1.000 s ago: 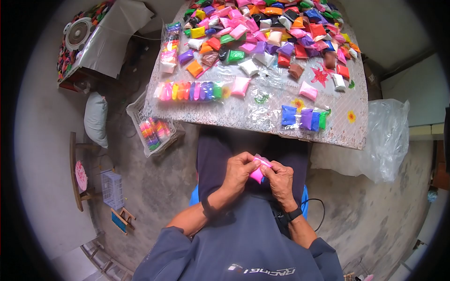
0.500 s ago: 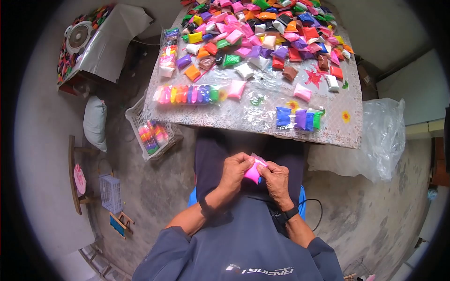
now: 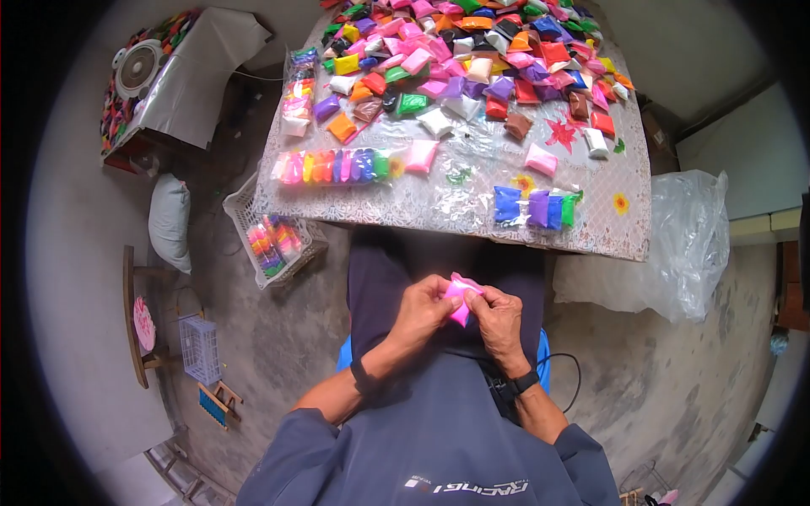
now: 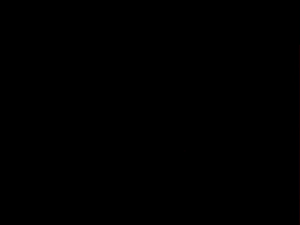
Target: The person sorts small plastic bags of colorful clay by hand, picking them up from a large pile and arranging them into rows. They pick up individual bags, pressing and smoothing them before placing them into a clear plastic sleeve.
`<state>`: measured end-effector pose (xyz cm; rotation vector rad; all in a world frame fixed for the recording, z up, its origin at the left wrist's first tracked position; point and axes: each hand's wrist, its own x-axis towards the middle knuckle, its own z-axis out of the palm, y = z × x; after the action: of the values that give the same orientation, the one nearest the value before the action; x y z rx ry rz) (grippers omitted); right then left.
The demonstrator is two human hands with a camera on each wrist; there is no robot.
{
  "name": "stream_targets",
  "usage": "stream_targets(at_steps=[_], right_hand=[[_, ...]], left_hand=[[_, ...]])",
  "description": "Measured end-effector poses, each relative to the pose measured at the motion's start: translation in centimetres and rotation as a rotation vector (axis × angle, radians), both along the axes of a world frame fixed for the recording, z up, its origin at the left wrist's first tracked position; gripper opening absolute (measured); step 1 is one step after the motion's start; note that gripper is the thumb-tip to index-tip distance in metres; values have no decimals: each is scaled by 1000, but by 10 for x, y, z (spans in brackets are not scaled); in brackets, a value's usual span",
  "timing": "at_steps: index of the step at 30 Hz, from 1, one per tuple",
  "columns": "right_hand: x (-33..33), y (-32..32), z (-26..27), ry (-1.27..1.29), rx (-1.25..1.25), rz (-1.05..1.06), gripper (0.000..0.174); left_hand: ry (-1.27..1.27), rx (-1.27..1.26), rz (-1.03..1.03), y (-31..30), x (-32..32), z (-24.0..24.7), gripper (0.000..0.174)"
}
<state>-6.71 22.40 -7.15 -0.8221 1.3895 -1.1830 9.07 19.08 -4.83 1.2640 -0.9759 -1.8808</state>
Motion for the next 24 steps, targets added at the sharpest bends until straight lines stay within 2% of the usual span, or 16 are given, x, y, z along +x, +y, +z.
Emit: stream_targets(at_steps=[5, 12, 14, 24], right_hand=[[2, -5, 14, -24, 4, -31, 15], [2, -7, 12, 8, 1, -15, 18], [1, -6, 8, -24, -2, -32, 17], [8, 0, 13, 11, -43, -46, 15]], left_hand=[[-71, -14, 69, -4, -9, -1, 7], [-120, -22, 47, -4, -6, -8, 9], [63, -5, 114, -1, -10, -9, 11], [80, -68, 150, -3, -13, -9, 12]])
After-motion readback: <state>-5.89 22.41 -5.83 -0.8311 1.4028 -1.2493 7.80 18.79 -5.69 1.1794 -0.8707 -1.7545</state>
